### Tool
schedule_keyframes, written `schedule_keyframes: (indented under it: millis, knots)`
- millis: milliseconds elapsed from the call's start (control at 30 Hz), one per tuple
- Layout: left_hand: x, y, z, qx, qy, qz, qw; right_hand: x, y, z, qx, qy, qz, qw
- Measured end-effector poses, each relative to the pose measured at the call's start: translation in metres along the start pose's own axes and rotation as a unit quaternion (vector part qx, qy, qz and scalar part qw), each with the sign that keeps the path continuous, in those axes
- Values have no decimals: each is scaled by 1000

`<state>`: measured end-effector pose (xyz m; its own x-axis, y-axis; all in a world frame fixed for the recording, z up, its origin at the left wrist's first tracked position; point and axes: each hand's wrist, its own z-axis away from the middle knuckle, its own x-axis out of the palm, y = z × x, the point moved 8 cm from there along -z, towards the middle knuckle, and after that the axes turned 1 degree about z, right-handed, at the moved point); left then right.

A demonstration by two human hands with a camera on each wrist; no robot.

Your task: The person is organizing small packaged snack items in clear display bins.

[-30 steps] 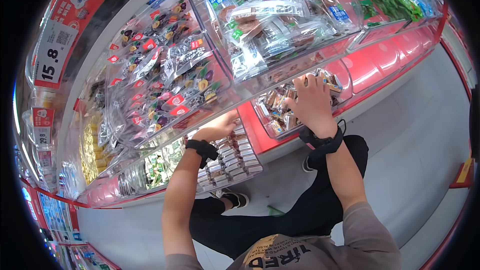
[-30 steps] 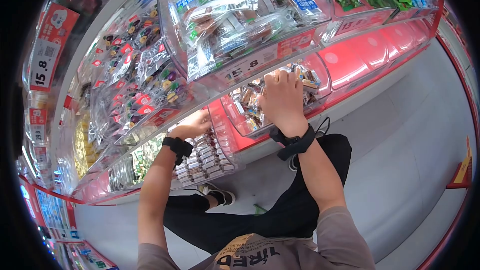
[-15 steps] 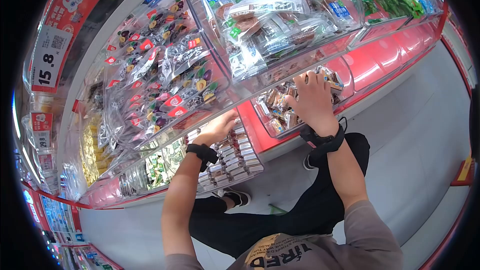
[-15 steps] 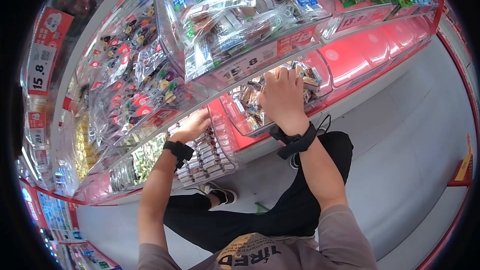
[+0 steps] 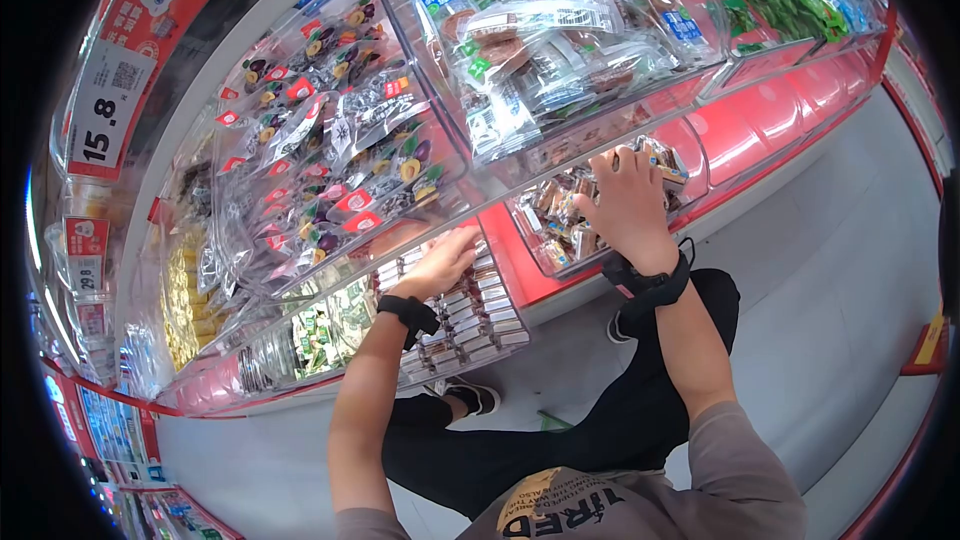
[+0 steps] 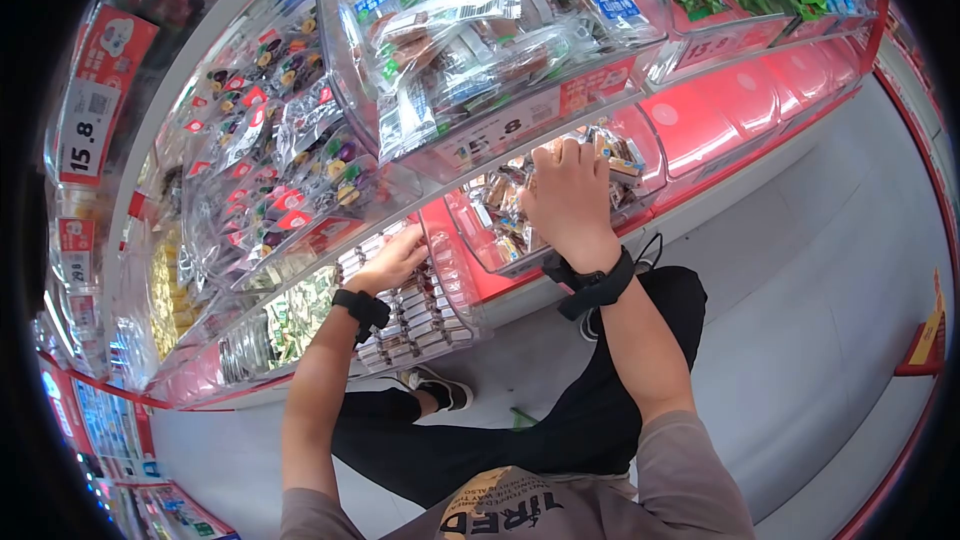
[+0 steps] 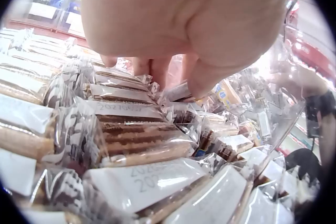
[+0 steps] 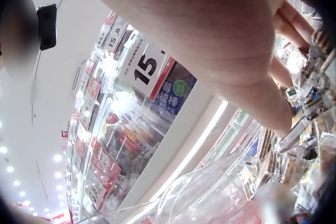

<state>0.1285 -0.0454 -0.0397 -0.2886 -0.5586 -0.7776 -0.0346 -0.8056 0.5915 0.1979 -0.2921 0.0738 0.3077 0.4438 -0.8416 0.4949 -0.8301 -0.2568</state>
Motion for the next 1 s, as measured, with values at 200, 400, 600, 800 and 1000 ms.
schedule_keyframes:
  millis: [200,400,600,800,1000]
  knots:
    - [-14,27,7,-42,67,-140,987,0,0,0,-10,10,1,1000]
    - [-13,27,6,-78,81,-239,964,3,0,0,-3,-9,1,1000]
    - [-8,24,0,-39,108,-187,976,3,2,0,-2,3,4,1000]
    - [-5,32,1,-38,47,-218,974,-4,5,-3,0,44,-114,992]
    - [-10,29,6,-62,43,-174,982,-16,-2,-11,6,15,-253,967]
